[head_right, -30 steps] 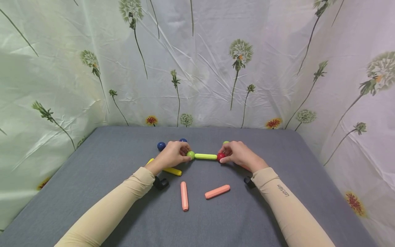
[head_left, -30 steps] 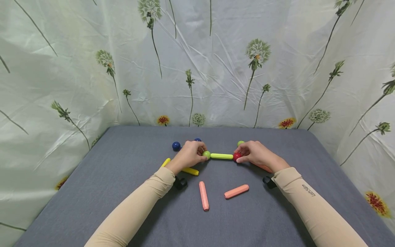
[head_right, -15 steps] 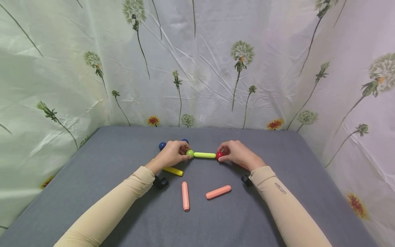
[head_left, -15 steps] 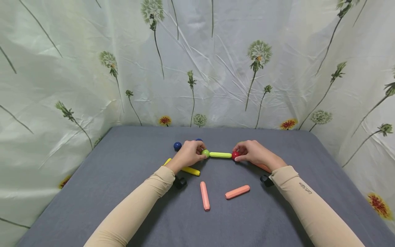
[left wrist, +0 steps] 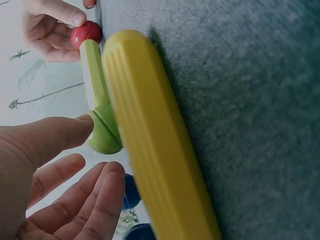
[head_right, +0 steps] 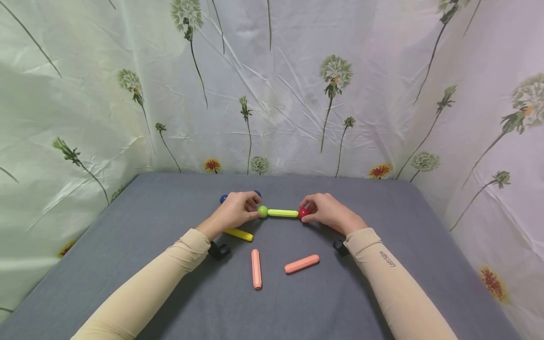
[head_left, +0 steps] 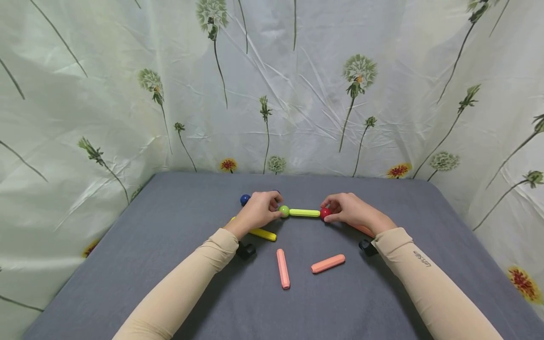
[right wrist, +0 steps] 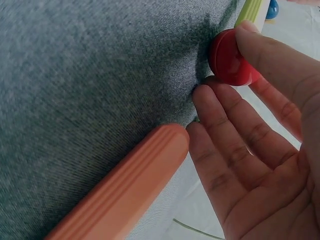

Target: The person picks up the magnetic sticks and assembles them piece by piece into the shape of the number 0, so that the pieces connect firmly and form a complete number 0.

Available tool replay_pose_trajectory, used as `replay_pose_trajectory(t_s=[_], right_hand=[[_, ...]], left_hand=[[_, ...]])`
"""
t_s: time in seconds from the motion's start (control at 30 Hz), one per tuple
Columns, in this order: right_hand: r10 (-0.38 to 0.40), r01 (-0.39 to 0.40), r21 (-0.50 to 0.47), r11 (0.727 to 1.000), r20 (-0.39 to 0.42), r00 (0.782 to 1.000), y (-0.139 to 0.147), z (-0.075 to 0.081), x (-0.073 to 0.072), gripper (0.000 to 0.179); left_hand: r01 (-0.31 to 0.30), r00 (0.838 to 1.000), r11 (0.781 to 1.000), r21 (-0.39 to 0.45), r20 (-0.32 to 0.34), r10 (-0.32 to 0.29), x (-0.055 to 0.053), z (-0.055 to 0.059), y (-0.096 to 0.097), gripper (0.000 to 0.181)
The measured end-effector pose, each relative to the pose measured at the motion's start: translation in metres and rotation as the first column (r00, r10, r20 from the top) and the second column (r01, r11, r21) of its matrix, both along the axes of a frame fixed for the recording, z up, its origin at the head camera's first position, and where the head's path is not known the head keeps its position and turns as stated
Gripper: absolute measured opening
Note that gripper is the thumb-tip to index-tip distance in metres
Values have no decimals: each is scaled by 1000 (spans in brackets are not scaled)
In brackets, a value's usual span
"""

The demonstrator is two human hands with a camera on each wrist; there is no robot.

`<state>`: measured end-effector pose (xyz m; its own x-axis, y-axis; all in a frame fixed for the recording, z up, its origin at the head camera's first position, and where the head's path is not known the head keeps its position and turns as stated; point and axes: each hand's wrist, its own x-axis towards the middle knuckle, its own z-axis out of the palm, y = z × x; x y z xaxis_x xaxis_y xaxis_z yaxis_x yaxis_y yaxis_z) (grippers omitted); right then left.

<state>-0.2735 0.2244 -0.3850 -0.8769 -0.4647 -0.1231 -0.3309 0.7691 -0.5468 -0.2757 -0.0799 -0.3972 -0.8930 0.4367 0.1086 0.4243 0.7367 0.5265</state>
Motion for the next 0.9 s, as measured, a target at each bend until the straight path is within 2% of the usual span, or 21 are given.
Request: replay_pose_trajectory(t_s=[0.3, 0.5, 0.67, 0.8, 0.9], right_hand=[[0, 0, 0, 1000, 18, 1000, -1, -2, -2, 34], [-14, 14, 3, 1000, 24, 1000, -2, -2, -1, 37], [-11, 11, 6, 1000, 18, 1000, -4, 2, 1, 39], [-7, 7, 19, 1000, 3, 1000, -6, 4, 2, 40], [-7, 7, 30, 1000, -9, 1000, -8, 5, 2, 41]], left_hand=[[17, 999, 1000, -23, -38, -17, 10, 4, -11, 28], [89, 994, 996, -32, -68, -91, 24, 6, -20, 23], [185, 973, 982, -44, -134, -190, 40, 7, -22, 19], [259, 953, 965, -49, -152, -263, 53, 6, -21, 17], [300, 942, 952, -60, -138, -306, 62, 2, -20, 16]])
